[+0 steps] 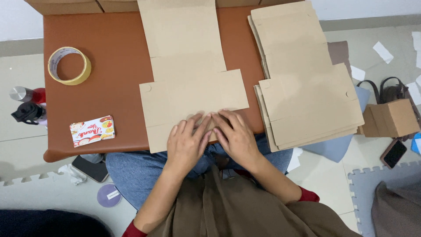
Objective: The person assembles a flat cardboard sheet into a box by folding the sides and securing the tabs. They then place a small thank you card inside the box and close the lid.
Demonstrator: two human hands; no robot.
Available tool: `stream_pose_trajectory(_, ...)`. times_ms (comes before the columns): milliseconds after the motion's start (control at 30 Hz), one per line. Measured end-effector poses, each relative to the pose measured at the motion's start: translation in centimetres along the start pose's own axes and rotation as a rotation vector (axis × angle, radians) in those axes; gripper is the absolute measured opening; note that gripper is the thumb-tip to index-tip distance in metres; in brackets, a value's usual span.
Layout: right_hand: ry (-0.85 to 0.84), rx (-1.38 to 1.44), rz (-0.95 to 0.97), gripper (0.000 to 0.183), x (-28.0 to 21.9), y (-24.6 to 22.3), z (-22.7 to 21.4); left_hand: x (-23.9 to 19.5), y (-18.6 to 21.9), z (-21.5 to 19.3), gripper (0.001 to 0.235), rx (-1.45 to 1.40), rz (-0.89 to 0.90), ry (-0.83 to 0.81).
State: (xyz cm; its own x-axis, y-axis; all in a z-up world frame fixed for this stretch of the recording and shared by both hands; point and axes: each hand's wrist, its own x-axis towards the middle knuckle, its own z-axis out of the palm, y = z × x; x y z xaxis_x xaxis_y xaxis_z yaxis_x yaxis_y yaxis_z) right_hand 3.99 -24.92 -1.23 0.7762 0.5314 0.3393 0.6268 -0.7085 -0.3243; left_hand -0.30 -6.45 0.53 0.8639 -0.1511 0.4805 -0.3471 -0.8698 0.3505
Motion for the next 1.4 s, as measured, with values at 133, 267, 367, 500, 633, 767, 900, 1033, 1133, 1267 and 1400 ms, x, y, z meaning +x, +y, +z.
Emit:
stream_pose_trajectory(133, 0.072, -0.150, 0.175, 0.063, -0.9, -2.3, -3.0, 0.1, 0.5, 0.2, 0.033, 0.096, 0.035, -0.013)
stream_pose_trajectory(267, 0.030, -0.043, 0.283, 0.076, -0.8, -1.4, -3.6, 0.2, 0.4, 0.5, 0.034, 0.105, 0.045, -0.005)
stream_pose_trajectory(367, 0.029, 0.073, 0.300, 0.075, -0.4, -0.9, -3.6, 0.2, 0.2, 0.8, 0.034, 0.117, 0.055, 0.013)
stream_pose_trajectory(500, 0.189, 0.328, 0.307, 0.063, 0.4, -0.5, -3.6, 0.1, 0.1, 0.8, 0.033, 0.098, 0.044, 0.044)
stream_pose_trajectory(633, 0.310, 0.500, 0.175, 0.067, 0.7, -0.3, -2.1, 0.0, 0.0, 1.2, 0.034, 0.081, 0.030, 0.042)
stream_pose_trajectory(767, 0.160, 0.543, 0.059, 0.068, 0.4, -1.5, -1.4, 0.1, 0.4, 0.6, 0.049, 0.007, -0.034, 0.057)
stream_pose_trajectory(900, 0.001, 0.292, -0.058, 0.063, -0.3, -1.8, -0.2, -0.4, 0.3, 0.8, 0.082, -0.015, -0.081, -0.025)
stream_pose_trajectory(1033, -0.093, 0.116, -0.008, 0.059, 0.1, -2.1, -0.5, -0.2, -0.1, 0.8, 0.067, -0.029, -0.088, -0.135)
stream_pose_trajectory(1133, -0.138, 0.100, 0.025, 0.055, 1.6, -1.0, -0.1, -0.3, -0.4, 1.4, 0.059, -0.028, -0.091, -0.157)
stream_pose_trajectory(1267, -0.197, 0.073, 0.080, 0.053, 4.9, -0.6, 0.1, -0.6, -0.5, 1.9, 0.060, 0.023, -0.083, -0.145)
stream_pose_trajectory(1400, -0.162, -0.034, 0.082, 0.052, 7.8, 0.4, 1.7, -0.5, -0.5, 1.9, 0.059, 0.036, -0.075, -0.126)
